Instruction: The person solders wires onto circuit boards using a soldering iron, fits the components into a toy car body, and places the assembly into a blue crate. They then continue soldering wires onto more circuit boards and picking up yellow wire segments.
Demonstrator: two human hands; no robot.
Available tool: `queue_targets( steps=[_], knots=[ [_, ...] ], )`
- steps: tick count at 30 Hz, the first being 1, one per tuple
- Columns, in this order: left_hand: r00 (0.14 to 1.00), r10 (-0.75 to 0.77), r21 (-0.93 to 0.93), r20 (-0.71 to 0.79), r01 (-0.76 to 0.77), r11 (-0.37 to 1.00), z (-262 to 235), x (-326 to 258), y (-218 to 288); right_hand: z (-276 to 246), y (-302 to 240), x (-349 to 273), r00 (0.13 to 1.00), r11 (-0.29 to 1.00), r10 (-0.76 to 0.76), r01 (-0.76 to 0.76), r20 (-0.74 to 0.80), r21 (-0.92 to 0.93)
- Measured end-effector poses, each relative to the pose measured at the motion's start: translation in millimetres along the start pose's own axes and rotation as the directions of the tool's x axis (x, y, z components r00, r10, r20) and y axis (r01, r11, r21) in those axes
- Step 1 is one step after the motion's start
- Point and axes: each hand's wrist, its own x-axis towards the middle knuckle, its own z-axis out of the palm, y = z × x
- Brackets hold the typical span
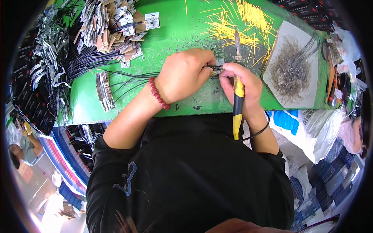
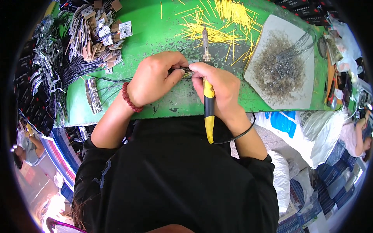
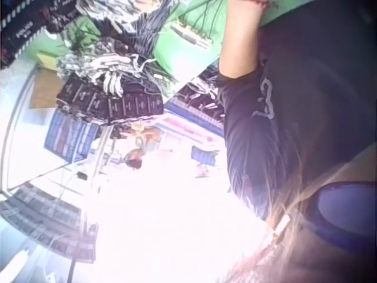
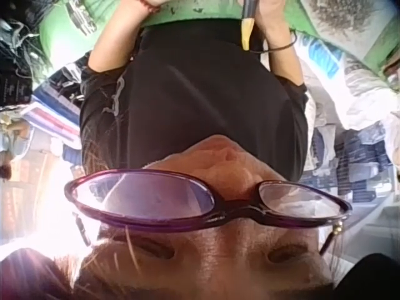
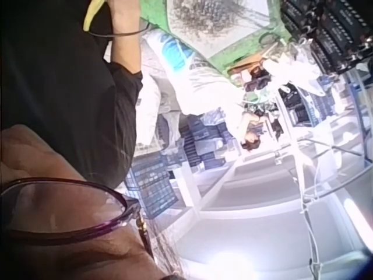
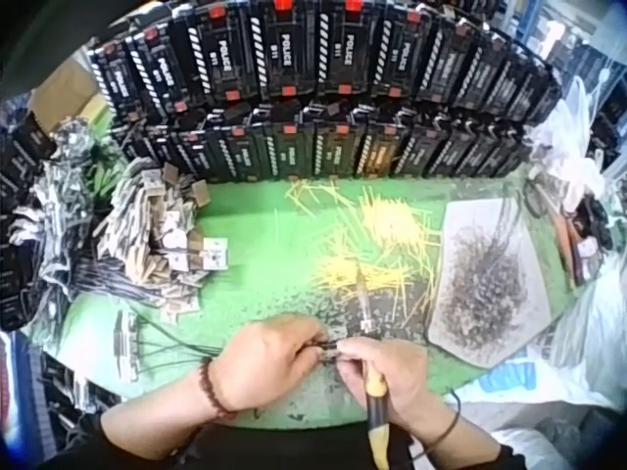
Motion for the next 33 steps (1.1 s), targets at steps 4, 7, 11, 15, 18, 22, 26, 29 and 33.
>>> queue_targets(
  steps=[4, 7, 11, 15, 18, 22, 26, 29, 33],
  knots=[
    [1.0, -0.017, 0.02, 0.02, 0.017, 1.0, -2, 0, 0, -8, -6, 5, 0.997, 1.0, 0.028, -0.029, 0.074, 0.011],
    [1.0, 0.011, 0.008, -0.011, -0.011, 1.0, 0, 0, -1, 1, -2, 4, 1.0, 1.0, -0.005, 0.005, -0.004, 0.016],
    [1.0, -0.018, -0.011, 0.006, 0.018, 1.0, -2, -1, -1, 2, -3, 4, 1.0, 0.999, 0.012, -0.01, -0.029, 0.05],
    [0.98, 0.175, 0.103, -0.093, -0.165, 0.981, -12, -1, 9, -12, -16, 15, 0.982, 0.981, 0.16, -0.17, 0.095, 0.097],
    [0.964, 0.253, 0.11, -0.077, -0.244, 0.963, -14, -7, 20, -17, -27, 30, 0.981, 0.957, 0.183, -0.194, 0.07, 0.218],
    [0.973, 0.1, -0.013, -0.21, -0.105, 0.994, -11, -12, 30, -10, -29, 40, 0.964, 0.881, 0.267, -0.248, 0.01, 0.402],
    [0.966, -0.014, -0.097, -0.26, -0.012, 0.995, -13, -11, 30, -9, -25, 40, 0.978, 0.913, 0.186, -0.208, 0.096, 0.351],
    [0.961, -0.015, -0.104, -0.274, -0.014, 0.994, -12, -11, 29, -4, -25, 33, 0.954, 0.858, 0.269, -0.175, -0.133, 0.484],
    [0.959, -0.043, -0.128, -0.282, 0.007, 0.992, -11, -12, 27, -4, -23, 25, 0.977, 0.893, 0.184, -0.12, -0.109, 0.434]
  ],
)
